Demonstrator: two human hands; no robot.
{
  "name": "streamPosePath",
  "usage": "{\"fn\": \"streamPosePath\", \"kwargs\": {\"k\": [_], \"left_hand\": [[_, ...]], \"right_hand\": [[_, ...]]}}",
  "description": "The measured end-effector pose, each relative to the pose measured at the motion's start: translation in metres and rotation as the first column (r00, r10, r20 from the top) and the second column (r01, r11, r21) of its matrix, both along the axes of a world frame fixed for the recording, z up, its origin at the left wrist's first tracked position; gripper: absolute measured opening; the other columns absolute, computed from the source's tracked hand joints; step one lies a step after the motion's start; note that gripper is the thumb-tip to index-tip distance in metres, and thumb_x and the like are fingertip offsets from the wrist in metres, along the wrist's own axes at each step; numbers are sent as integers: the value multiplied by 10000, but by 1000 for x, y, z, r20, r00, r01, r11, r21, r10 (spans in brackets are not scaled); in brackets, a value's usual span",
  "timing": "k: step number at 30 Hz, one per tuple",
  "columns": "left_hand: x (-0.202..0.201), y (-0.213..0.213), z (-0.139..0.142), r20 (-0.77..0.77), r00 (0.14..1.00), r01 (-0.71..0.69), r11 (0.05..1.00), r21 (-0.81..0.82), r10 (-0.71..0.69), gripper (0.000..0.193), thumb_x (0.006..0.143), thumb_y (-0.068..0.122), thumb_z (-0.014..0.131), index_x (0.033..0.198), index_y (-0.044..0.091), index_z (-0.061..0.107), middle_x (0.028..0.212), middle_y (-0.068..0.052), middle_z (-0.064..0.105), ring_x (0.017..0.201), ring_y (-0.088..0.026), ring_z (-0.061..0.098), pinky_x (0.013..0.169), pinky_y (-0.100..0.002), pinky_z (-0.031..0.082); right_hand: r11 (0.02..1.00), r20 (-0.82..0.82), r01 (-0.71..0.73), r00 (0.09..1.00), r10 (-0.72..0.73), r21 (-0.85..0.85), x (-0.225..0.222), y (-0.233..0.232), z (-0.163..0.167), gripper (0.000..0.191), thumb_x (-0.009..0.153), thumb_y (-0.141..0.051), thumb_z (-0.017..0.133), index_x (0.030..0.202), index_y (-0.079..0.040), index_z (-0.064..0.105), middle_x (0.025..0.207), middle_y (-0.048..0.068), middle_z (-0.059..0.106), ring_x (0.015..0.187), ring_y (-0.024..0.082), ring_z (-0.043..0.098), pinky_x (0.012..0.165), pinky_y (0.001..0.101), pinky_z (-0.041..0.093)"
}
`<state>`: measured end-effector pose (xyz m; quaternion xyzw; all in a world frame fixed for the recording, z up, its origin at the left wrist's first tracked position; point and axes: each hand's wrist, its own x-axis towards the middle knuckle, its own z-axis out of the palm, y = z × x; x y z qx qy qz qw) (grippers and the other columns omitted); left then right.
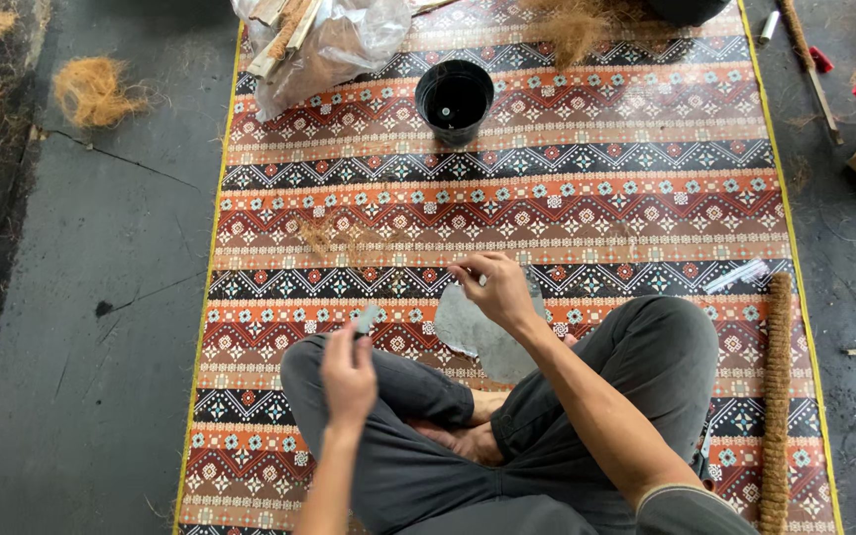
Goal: The person sits cross-legged on a mat on the floor and assembles a small cylindrical object by hand, repeatedly pressing and twisting a black ring onto a gray tube and checking the fit. They handle the parts one at a time and set the assembled piece aside.
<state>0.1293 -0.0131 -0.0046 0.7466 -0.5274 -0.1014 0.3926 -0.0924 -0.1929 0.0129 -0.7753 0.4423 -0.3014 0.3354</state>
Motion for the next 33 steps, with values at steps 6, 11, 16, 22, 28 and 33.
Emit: {"fn": "streamPosePath", "kwargs": {"k": [6, 11, 16, 22, 28, 33], "left_hand": [[-61, -24, 13, -313, 943, 79, 991, -109, -109, 292, 1005, 175, 632, 1217, -26, 637, 1095, -149, 676, 1018, -280, 668, 904, -374, 519], [-49, -62, 52, -516, 854, 23, 996, -83, -63, 326, 1030, 214, 630, 1256, -20, 651, 1026, -99, 659, 903, -185, 599, 801, -329, 492], [-37, -100, 85, -650, 736, 28, 967, -252, -191, 356, 1057, 250, 635, 1293, -17, 643, 1017, -15, 671, 905, -96, 586, 800, -267, 494], [-45, -112, 96, -667, 695, 70, 948, -310, -270, 377, 1102, 199, 646, 1396, -34, 607, 1051, -9, 636, 942, -85, 581, 868, -250, 508], [-65, -113, 103, -702, 633, 140, 939, -313, -328, 363, 1090, 145, 653, 1403, -28, 589, 1099, 0, 645, 979, -68, 583, 878, -237, 497], [-80, -102, 103, -559, 761, 287, 944, -164, -329, 336, 1061, 140, 665, 1342, -42, 634, 1073, -28, 665, 905, -70, 582, 805, -228, 511]], "right_hand": [[991, 234, -25, 972, -6, 128, 4, -1, 5, 218, 924, -38, 628, 1097, -63, 759, 1015, 96, 787, 830, 203, 750, 716, 330, 586], [1000, 117, 5, 993, -7, 12, 8, -4, 8, 178, 936, -113, 722, 1084, -17, 753, 979, 127, 780, 853, 203, 754, 754, 345, 585], [983, 20, 3, 1000, -7, 184, 7, -8, 5, 169, 979, -161, 697, 1104, -73, 770, 935, 109, 783, 826, 201, 776, 736, 345, 586], [981, 201, -59, 975, 97, -185, 1, -7, 5, 176, 965, 33, 673, 1113, -13, 757, 1081, 137, 743, 979, 225, 732, 834, 333, 597], [999, 444, -43, 895, 35, 8, -8, 3, 18, 261, 1101, 4, 593, 1359, -21, 623, 1218, 149, 693, 894, 197, 769, 798, 300, 610], [958, 668, -232, 741, 61, 170, -17, 11, 21, 520, 1060, 10, 488, 1564, -78, 394, 1204, 98, 641, 839, 164, 739, 743, 295, 631]]}}
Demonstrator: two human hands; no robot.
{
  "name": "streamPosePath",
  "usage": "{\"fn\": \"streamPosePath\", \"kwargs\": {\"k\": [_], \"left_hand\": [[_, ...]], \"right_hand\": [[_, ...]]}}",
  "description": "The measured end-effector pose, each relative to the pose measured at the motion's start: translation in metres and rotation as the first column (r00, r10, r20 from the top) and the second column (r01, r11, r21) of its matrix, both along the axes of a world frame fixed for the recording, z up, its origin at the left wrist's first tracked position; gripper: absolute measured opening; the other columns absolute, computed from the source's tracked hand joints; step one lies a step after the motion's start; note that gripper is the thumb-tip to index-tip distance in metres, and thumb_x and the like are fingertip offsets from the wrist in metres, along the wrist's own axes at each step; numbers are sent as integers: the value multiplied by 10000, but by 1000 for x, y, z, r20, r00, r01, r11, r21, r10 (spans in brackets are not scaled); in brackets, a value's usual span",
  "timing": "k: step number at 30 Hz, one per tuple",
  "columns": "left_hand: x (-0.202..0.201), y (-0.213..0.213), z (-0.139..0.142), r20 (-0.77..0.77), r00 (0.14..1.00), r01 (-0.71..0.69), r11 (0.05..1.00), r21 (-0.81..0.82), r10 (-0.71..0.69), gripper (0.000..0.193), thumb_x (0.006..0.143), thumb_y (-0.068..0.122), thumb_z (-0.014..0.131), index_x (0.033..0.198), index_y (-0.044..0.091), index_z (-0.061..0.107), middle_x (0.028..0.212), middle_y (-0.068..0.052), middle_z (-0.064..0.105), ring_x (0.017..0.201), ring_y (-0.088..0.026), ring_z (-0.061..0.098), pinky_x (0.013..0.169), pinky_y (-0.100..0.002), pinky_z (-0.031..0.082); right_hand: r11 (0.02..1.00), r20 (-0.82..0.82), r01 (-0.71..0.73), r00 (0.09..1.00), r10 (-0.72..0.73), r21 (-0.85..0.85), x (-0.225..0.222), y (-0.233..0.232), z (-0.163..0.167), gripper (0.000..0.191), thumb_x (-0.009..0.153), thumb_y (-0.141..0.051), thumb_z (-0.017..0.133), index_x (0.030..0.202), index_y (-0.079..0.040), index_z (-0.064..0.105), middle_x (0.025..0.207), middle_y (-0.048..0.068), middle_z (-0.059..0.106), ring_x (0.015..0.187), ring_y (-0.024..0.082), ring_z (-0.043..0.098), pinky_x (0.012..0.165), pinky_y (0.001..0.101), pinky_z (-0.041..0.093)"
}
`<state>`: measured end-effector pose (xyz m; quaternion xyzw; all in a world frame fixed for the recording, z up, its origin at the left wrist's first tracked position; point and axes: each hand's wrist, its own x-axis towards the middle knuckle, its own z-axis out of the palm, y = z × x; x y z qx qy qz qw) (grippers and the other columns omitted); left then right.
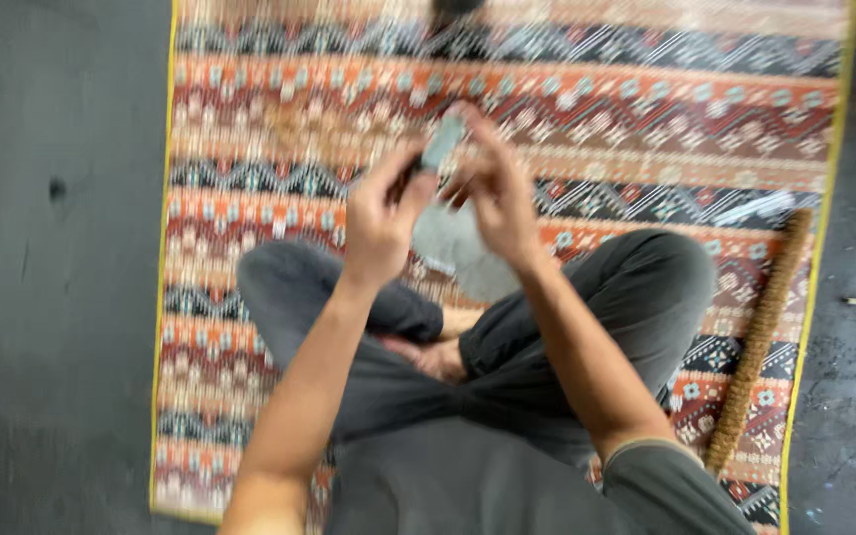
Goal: The person sits cross-legged on a mat on the floor and assembles a small cylindrical object by hand, repeatedly pressing and twisting a black ring onto a gray tube and checking the fit. They handle the parts one at a time and set the assembled piece aside.
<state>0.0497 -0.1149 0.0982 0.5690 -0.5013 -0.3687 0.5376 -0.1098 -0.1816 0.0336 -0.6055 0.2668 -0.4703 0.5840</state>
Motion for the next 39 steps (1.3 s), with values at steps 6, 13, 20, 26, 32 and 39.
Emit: {"fn": "streamPosePath", "kwargs": {"k": [6, 13, 20, 26, 32, 39], "left_hand": [[-3, 7, -19, -200, 980, 20, 996, 90, -2, 332, 1039, 149, 647, 1311, -40, 644, 1007, -13, 681, 877, -67, 614, 789, -228, 515], [15, 17, -48, -249, 959, -119, 990, 80, 135, 334, 1026, 123, 654, 1308, -54, 635, 1014, -23, 695, 868, -79, 630, 793, -242, 539], [27, 20, -60, -294, 933, -169, 974, 147, 207, 343, 993, 100, 664, 1296, -57, 638, 1042, -36, 724, 914, -77, 661, 816, -230, 548], [18, 24, -65, -259, 950, -136, 979, 153, 172, 330, 969, 85, 693, 1266, -57, 661, 1037, -39, 721, 895, -82, 664, 784, -235, 555], [23, 28, -77, -332, 937, -55, 984, 169, 110, 333, 964, 73, 683, 1271, -55, 654, 1029, -42, 725, 872, -86, 668, 795, -244, 562], [46, 48, -86, -356, 904, -170, 962, 215, 239, 334, 947, 63, 691, 1254, -61, 645, 1022, -65, 729, 868, -107, 691, 785, -250, 572]], "right_hand": [[993, -167, -94, 981, 104, 65, -2, 3, 0, 181, 1046, -89, 611, 1211, -16, 615, 862, 70, 679, 748, 166, 669, 686, 309, 545], [956, -241, -19, 969, -54, -293, -8, 3, 26, 155, 1030, -136, 622, 934, -18, 654, 928, 133, 641, 884, 240, 603, 832, 356, 481], [883, 601, -396, 779, 177, 252, -6, -10, 8, 209, 1105, -176, 536, 937, -57, 572, 930, 98, 645, 908, 246, 626, 1165, 441, 490], [947, 86, -135, 990, 115, 290, -2, -17, -19, 203, 1141, -190, 526, 1037, -23, 580, 807, -7, 501, 689, 80, 436, 604, 265, 383], [882, -221, -359, 874, 433, 306, 21, -3, -13, 291, 1032, -225, 493, 1258, -69, 589, 809, -52, 584, 646, 57, 532, 571, 250, 465], [927, -494, -351, 788, 368, 131, 17, -5, -5, 281, 1047, -281, 612, 975, -44, 744, 826, 96, 601, 789, 152, 520, 707, 345, 429]]}}
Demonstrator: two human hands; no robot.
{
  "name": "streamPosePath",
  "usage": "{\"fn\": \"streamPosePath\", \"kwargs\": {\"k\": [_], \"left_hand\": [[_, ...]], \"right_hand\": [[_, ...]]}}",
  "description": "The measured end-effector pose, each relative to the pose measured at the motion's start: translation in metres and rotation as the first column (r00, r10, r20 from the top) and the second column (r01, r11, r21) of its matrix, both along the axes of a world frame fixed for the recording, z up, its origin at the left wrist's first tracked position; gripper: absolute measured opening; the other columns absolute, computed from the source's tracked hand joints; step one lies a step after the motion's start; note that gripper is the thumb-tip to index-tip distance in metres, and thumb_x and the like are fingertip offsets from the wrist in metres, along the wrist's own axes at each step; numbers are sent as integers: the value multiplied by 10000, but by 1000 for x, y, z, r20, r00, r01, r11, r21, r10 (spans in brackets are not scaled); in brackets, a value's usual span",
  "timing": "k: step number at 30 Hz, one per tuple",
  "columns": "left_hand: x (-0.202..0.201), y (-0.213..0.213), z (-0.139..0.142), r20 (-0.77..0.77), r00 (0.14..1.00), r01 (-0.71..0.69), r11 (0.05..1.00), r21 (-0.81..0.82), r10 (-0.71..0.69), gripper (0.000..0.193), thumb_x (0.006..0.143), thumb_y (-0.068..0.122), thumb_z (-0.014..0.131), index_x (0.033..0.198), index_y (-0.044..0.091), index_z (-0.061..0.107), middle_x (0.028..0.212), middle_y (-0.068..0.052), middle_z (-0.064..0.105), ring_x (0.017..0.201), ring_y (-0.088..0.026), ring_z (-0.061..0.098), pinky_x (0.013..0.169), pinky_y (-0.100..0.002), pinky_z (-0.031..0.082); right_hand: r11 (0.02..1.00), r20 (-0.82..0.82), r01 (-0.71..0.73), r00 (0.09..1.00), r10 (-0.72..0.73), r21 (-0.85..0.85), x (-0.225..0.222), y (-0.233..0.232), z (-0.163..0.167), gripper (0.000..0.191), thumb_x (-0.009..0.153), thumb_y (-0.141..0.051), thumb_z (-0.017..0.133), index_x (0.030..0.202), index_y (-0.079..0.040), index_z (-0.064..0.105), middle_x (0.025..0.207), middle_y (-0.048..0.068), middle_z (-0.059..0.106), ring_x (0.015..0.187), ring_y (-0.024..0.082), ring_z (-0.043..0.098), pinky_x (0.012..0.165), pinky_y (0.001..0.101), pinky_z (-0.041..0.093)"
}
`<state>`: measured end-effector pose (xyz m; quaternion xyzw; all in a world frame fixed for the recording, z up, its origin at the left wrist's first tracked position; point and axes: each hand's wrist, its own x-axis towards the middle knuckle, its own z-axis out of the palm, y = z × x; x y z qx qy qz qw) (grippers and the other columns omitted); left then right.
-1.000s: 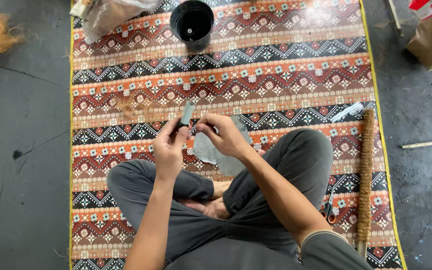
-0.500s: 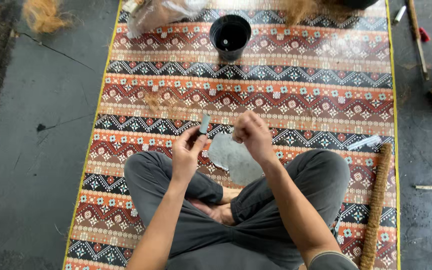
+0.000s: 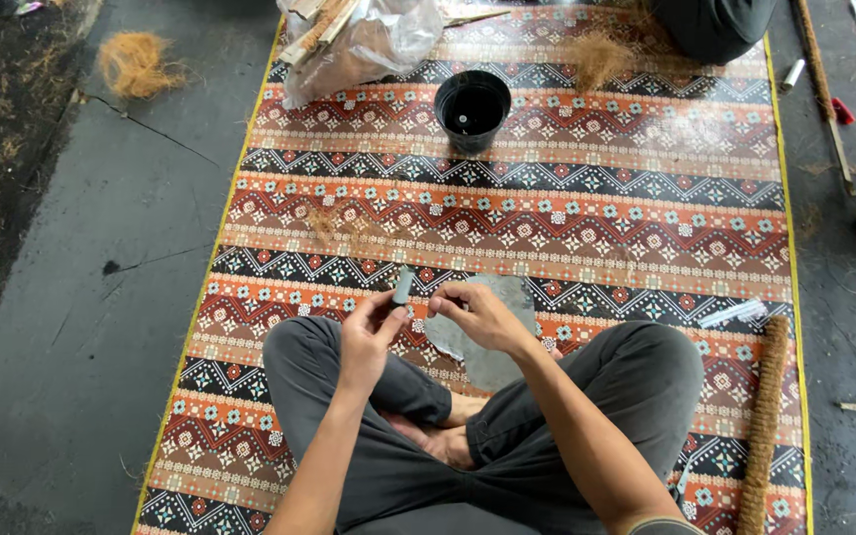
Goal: The person sits cross-legged on a mat on the floor and assembles a small cylindrical object by hand, repeatedly pressing and twisting a black ring onto a gray tube and checking the fit. They handle the parts one at a time and set the assembled piece aside.
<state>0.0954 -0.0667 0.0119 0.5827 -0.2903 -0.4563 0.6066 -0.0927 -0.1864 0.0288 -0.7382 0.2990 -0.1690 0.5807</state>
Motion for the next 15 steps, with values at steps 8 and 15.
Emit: {"fn": "streamPosePath", "kwargs": {"k": [8, 15], "left_hand": [[-13, 16, -16, -77, 996, -35, 999, 15, 36, 170, 1051, 120, 603, 1093, -44, 607, 879, -132, 713, 725, -165, 680, 654, -295, 544], [-78, 12, -13, 120, 986, -115, 993, 5, 114, 194, 1017, 85, 537, 1152, -18, 630, 988, -89, 687, 892, -124, 617, 800, -292, 528]], "right_hand": [[807, 583, -163, 772, -253, 567, 1, 0, -10, 218, 1046, -207, 588, 1032, -15, 691, 1295, 159, 703, 1187, 196, 616, 1029, 355, 457], [901, 492, 113, 806, -329, 418, 25, 48, -21, 223, 1069, -169, 549, 911, -21, 599, 928, 43, 623, 913, 137, 573, 873, 310, 488]]}}
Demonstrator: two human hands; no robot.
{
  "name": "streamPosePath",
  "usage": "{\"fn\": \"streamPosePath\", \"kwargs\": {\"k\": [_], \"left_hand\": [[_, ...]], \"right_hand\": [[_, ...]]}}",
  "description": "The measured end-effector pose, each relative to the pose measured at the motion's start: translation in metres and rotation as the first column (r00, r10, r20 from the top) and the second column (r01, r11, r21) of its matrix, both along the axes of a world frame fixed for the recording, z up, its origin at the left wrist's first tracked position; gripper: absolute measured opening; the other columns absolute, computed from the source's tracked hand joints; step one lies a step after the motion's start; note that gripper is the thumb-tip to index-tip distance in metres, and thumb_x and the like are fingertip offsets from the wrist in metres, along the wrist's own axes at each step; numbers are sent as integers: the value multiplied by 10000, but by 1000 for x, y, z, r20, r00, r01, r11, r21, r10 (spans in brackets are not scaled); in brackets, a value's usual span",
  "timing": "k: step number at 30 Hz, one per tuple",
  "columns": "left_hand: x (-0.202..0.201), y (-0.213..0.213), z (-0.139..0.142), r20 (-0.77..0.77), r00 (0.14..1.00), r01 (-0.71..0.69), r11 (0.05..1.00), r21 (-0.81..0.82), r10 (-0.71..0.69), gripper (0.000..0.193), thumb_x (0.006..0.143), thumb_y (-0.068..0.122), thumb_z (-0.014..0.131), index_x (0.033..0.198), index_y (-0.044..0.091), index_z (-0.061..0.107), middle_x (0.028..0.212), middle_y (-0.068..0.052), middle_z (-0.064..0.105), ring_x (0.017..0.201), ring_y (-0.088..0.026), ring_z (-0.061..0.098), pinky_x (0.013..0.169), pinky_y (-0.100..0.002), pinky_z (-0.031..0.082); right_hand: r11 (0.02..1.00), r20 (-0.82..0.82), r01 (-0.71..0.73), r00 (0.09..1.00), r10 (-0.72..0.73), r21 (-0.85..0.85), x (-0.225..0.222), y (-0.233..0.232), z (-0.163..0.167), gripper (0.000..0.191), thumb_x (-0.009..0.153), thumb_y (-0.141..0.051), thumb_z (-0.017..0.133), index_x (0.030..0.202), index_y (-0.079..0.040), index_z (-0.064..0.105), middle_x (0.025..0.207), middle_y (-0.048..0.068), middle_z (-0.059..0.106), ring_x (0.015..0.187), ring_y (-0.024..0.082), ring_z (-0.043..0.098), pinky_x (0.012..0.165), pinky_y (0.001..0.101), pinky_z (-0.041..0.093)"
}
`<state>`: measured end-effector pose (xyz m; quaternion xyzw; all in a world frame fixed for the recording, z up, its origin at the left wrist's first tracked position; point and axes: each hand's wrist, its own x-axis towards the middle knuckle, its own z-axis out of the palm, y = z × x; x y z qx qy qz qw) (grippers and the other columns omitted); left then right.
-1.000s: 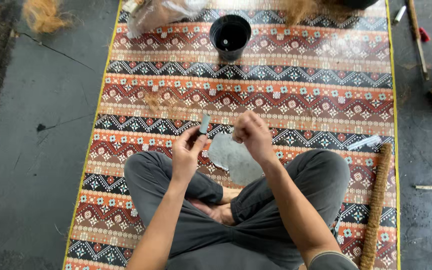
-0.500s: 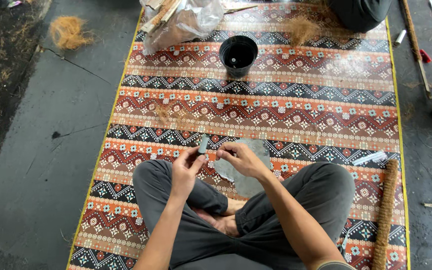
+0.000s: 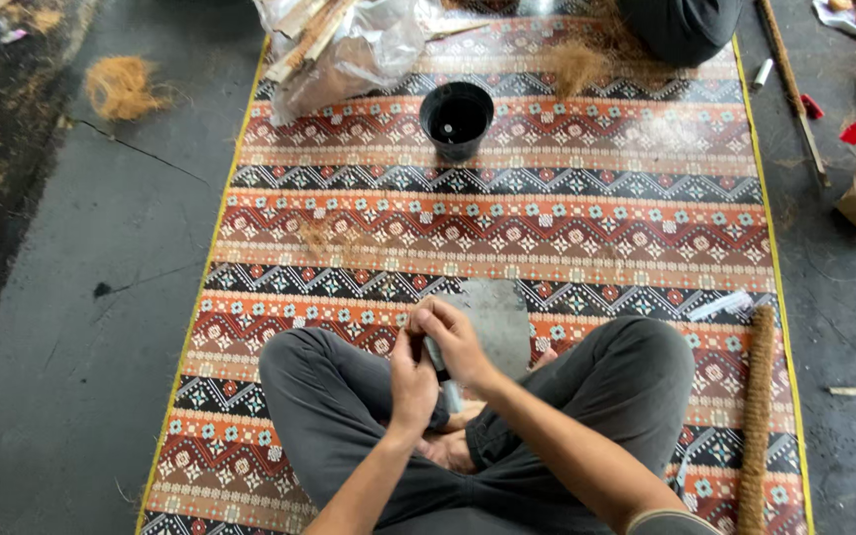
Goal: The person sits cross-legged on a mat on the floor and assembles a small cylindrical object by hand, repeatedly pressing and twisting a black ring onto a gray tube and checking the fit. They handle the parts one at a time and set the assembled piece aside.
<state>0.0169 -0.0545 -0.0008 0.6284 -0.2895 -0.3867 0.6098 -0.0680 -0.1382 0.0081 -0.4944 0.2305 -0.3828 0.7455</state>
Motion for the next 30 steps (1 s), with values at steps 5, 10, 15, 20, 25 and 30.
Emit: {"fn": "streamPosePath", "kwargs": {"k": [5, 10, 15, 20, 25, 30], "left_hand": [[-15, 9, -13, 37, 995, -90, 996, 23, 89, 235, 1054, 165, 483, 1133, -8, 621, 992, -48, 681, 927, -112, 614, 824, -279, 499], [-19, 9, -35, -178, 980, -111, 989, -98, 92, 276, 1096, 256, 502, 1106, 1, 608, 969, -20, 620, 910, -96, 566, 808, -276, 497], [-18, 6, -43, -257, 966, -7, 992, -123, -25, 318, 1114, 276, 487, 1147, -6, 629, 1000, -23, 619, 906, -96, 557, 789, -272, 477], [-20, 18, -38, -499, 866, 32, 999, -3, -29, 383, 1068, 298, 420, 1182, -6, 623, 1046, -9, 664, 935, -84, 609, 818, -248, 505], [-18, 46, -33, -603, 785, 186, 983, 6, -145, 419, 1096, 333, 401, 1187, -30, 590, 847, -64, 614, 689, -136, 585, 607, -271, 495], [-3, 55, -41, -513, 834, 266, 963, 49, -204, 301, 1067, 202, 526, 1265, -13, 597, 805, -4, 561, 572, -46, 424, 460, -204, 332]], "right_hand": [[968, -81, 154, 982, -173, -196, 4, 28, -7, 260, 1091, -202, 509, 934, -13, 594, 873, 29, 610, 834, 108, 558, 782, 269, 492], [943, -177, 180, 956, -235, -281, -2, 30, 1, 266, 1085, -226, 519, 942, -11, 583, 780, 24, 584, 755, 92, 536, 685, 285, 481], [934, -192, 227, 939, -285, -275, -1, 31, 0, 273, 1086, -229, 521, 944, -1, 571, 759, 23, 548, 741, 86, 482, 663, 287, 459], [938, -210, 251, 930, -302, -239, 0, 26, -16, 280, 1092, -222, 516, 924, -2, 555, 750, 8, 504, 742, 77, 443, 648, 277, 420], [944, -173, 256, 940, -294, -210, 0, 18, -30, 303, 1105, -236, 535, 922, 5, 539, 783, 1, 464, 760, 80, 416, 666, 277, 397], [953, -311, 141, 924, -224, -269, -2, 15, -29, 282, 1075, -258, 542, 960, -10, 612, 784, 9, 551, 758, 82, 484, 676, 274, 438]]}}
